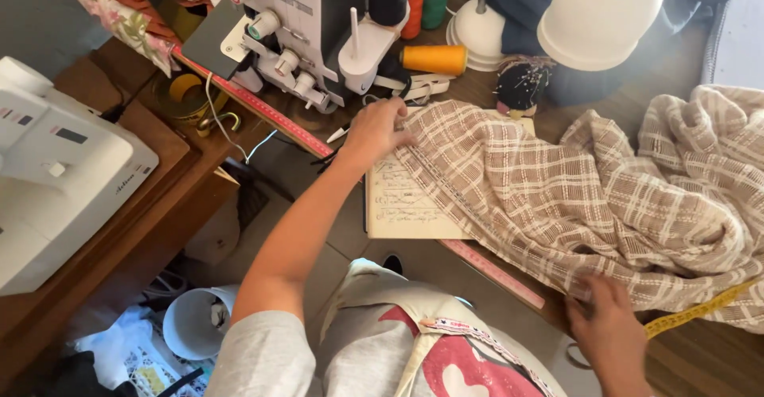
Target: Cutting a large piece of checkered fabric with scissors along a straight line on a workbench and measuring it
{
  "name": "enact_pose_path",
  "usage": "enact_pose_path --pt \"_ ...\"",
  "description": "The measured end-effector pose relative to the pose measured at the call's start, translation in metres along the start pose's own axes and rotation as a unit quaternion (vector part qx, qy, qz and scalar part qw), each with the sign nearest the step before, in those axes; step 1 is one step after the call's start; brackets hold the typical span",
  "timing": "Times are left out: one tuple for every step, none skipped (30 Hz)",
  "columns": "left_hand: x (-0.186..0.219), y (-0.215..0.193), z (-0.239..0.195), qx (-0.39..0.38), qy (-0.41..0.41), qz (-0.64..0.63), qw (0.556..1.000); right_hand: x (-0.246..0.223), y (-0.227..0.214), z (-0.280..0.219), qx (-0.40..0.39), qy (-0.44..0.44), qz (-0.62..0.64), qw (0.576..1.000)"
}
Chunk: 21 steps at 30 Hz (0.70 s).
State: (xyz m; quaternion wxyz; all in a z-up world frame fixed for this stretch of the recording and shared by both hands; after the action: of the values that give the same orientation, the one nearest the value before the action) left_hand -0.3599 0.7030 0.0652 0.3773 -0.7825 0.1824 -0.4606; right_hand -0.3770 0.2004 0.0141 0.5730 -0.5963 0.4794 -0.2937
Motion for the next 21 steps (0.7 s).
enact_pose_path --pt "-0.002 -0.002 -0.003 0.022 0.007 0.038 0.999 0.006 -0.003 -0.004 0.008 0.012 -0.002 1.000" --pt "-0.004 -0.004 -0.005 0.045 0.013 0.075 0.996 0.012 -0.007 -0.009 0.017 0.023 -0.004 1.000" --pt "-0.010 0.002 -0.001 0.043 0.014 0.074 0.996 0.023 0.005 -0.010 0.016 0.025 -0.005 1.000" --pt "-0.017 0.011 0.005 0.020 0.003 0.083 0.996 0.023 0.003 -0.011 0.101 -0.047 -0.017 0.994" --pt "-0.024 0.021 0.010 -0.002 -0.007 0.092 0.996 0.024 0.002 -0.016 0.187 -0.115 -0.029 0.975" --pt "-0.017 0.014 0.006 -0.004 -0.005 0.091 0.996 0.023 0.004 -0.018 0.187 -0.113 -0.031 0.975" --pt "-0.013 0.012 0.003 -0.041 -0.024 0.064 0.997 0.021 -0.003 -0.020 0.241 -0.130 -0.020 0.961" --pt "-0.008 0.009 -0.001 -0.077 -0.043 0.038 0.995 0.019 -0.010 -0.022 0.295 -0.146 -0.009 0.944" --pt "-0.012 0.013 0.005 -0.077 -0.041 0.037 0.995 0.024 -0.011 -0.020 0.297 -0.146 -0.011 0.944" --pt "-0.011 0.015 0.011 -0.071 -0.016 0.001 0.997 0.031 -0.014 -0.019 0.311 -0.127 -0.049 0.941" --pt "-0.008 0.018 0.017 -0.066 0.012 -0.033 0.997 0.039 -0.015 -0.021 0.325 -0.106 -0.087 0.936" --pt "0.000 0.018 0.014 -0.067 0.017 -0.031 0.997 0.049 -0.019 -0.013 0.327 -0.102 -0.087 0.935" --pt "0.009 0.023 0.011 -0.123 0.008 -0.224 0.967 0.058 -0.023 -0.011 0.339 -0.096 -0.106 0.930" --pt "0.019 0.028 0.007 -0.175 -0.004 -0.407 0.896 0.069 -0.027 -0.009 0.351 -0.091 -0.125 0.924" --pt "0.031 0.029 0.003 -0.184 0.001 -0.404 0.896 0.088 -0.032 -0.006 0.352 -0.081 -0.128 0.924" --pt "0.046 0.022 0.000 -0.167 0.029 -0.482 0.860 0.110 -0.042 -0.007 0.392 -0.074 -0.083 0.913" --pt "0.060 0.015 -0.003 -0.149 0.058 -0.558 0.814 0.133 -0.054 -0.007 0.433 -0.069 -0.041 0.898" --pt "0.074 0.013 -0.008 -0.158 0.062 -0.557 0.813 0.135 -0.074 -0.005 0.435 -0.061 -0.046 0.897" --pt "0.087 0.003 -0.014 -0.133 0.087 -0.583 0.797 0.144 -0.100 -0.012 0.505 -0.056 0.051 0.860" --pt "0.100 -0.007 -0.020 -0.109 0.112 -0.608 0.778 0.155 -0.124 -0.020 0.567 -0.052 0.147 0.809" --pt "0.112 -0.005 -0.022 -0.116 0.116 -0.609 0.776 0.237 -0.078 -0.012 0.571 -0.047 0.141 0.807"
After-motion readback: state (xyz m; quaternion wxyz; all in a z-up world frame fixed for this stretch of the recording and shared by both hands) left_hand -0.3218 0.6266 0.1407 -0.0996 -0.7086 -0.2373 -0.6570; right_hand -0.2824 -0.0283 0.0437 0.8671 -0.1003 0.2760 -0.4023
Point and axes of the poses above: each hand's wrist, its own z-axis towards the middle knuckle, its own y-axis out of the palm, x = y × z, the point moved 8 cm from there along z, towards the middle knuckle, and after that the axes turned 10 degrees about -y, right-handed, at the moved point
